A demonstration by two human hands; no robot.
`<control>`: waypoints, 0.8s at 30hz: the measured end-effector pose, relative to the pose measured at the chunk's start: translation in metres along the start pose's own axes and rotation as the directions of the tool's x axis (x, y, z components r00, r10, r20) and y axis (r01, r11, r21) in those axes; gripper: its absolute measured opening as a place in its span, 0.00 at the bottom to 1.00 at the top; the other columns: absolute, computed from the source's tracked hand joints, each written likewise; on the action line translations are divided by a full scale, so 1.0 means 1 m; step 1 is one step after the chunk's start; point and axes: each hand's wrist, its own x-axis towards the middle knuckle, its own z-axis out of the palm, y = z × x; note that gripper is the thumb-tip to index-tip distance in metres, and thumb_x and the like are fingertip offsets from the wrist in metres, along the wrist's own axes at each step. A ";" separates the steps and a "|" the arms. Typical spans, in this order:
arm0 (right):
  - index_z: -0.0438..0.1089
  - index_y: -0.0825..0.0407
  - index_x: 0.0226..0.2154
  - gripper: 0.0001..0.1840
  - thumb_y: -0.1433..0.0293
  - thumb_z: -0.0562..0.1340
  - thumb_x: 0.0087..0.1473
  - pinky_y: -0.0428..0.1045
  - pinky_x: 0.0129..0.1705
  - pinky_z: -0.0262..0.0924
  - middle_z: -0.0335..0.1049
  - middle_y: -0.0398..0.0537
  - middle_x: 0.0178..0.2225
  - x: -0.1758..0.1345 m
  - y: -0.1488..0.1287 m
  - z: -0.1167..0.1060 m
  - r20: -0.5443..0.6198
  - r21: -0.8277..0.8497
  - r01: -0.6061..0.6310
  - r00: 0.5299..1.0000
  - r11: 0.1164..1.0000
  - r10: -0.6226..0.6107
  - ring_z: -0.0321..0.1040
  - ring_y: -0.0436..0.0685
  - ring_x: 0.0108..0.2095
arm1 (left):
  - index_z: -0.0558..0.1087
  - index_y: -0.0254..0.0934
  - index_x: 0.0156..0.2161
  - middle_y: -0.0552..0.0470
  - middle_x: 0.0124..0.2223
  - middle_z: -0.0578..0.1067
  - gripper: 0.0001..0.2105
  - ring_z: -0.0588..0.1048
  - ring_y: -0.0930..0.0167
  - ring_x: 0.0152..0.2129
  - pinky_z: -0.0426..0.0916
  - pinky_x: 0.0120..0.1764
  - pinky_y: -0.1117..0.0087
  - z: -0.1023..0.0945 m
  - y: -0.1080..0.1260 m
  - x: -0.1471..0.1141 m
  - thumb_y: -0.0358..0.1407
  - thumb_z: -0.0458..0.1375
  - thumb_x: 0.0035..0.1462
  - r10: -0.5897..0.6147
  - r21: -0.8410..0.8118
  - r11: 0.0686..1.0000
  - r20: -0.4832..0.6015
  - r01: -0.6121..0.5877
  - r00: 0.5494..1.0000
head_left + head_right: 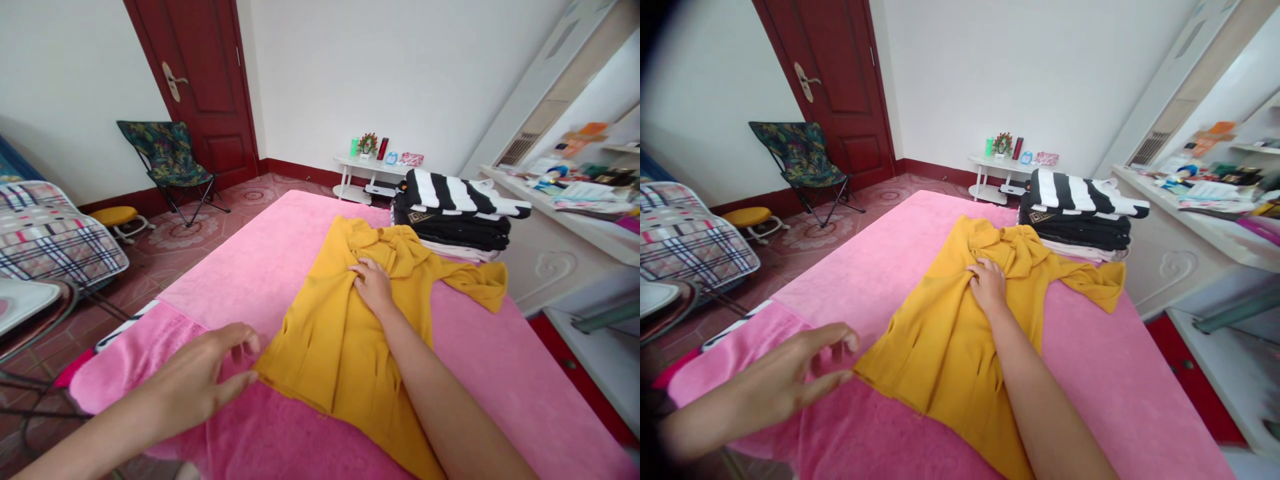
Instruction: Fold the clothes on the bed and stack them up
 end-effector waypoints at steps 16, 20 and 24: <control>0.67 0.48 0.46 0.23 0.71 0.63 0.43 0.54 0.40 0.59 0.69 0.52 0.44 -0.157 -0.133 -0.092 0.423 -0.061 0.314 0.868 0.948 -0.260 0.64 0.63 0.42 | 0.63 0.39 0.57 0.44 0.58 0.64 0.27 0.64 0.60 0.53 0.62 0.52 0.62 0.047 0.000 0.030 0.23 0.51 0.51 0.443 0.463 0.748 0.185 -0.475 0.877; 0.69 0.49 0.35 0.14 0.80 0.56 0.46 0.50 0.32 0.55 0.70 0.50 0.35 -0.143 -0.122 -0.086 0.450 -0.157 0.319 0.866 0.935 -0.220 0.64 0.58 0.34 | 0.68 0.38 0.51 0.45 0.45 0.73 0.18 0.70 0.65 0.42 0.65 0.46 0.66 0.034 0.016 0.041 0.25 0.49 0.56 0.475 0.463 0.739 0.157 -0.489 0.866; 0.68 0.50 0.31 0.16 0.82 0.53 0.43 0.47 0.35 0.54 0.68 0.45 0.33 -0.118 -0.118 -0.114 0.510 -0.066 0.143 0.856 0.988 -0.089 0.64 0.53 0.34 | 0.70 0.41 0.46 0.49 0.38 0.74 0.17 0.72 0.68 0.37 0.67 0.41 0.69 0.016 0.035 0.040 0.24 0.49 0.55 0.453 0.411 0.789 0.112 -0.456 0.884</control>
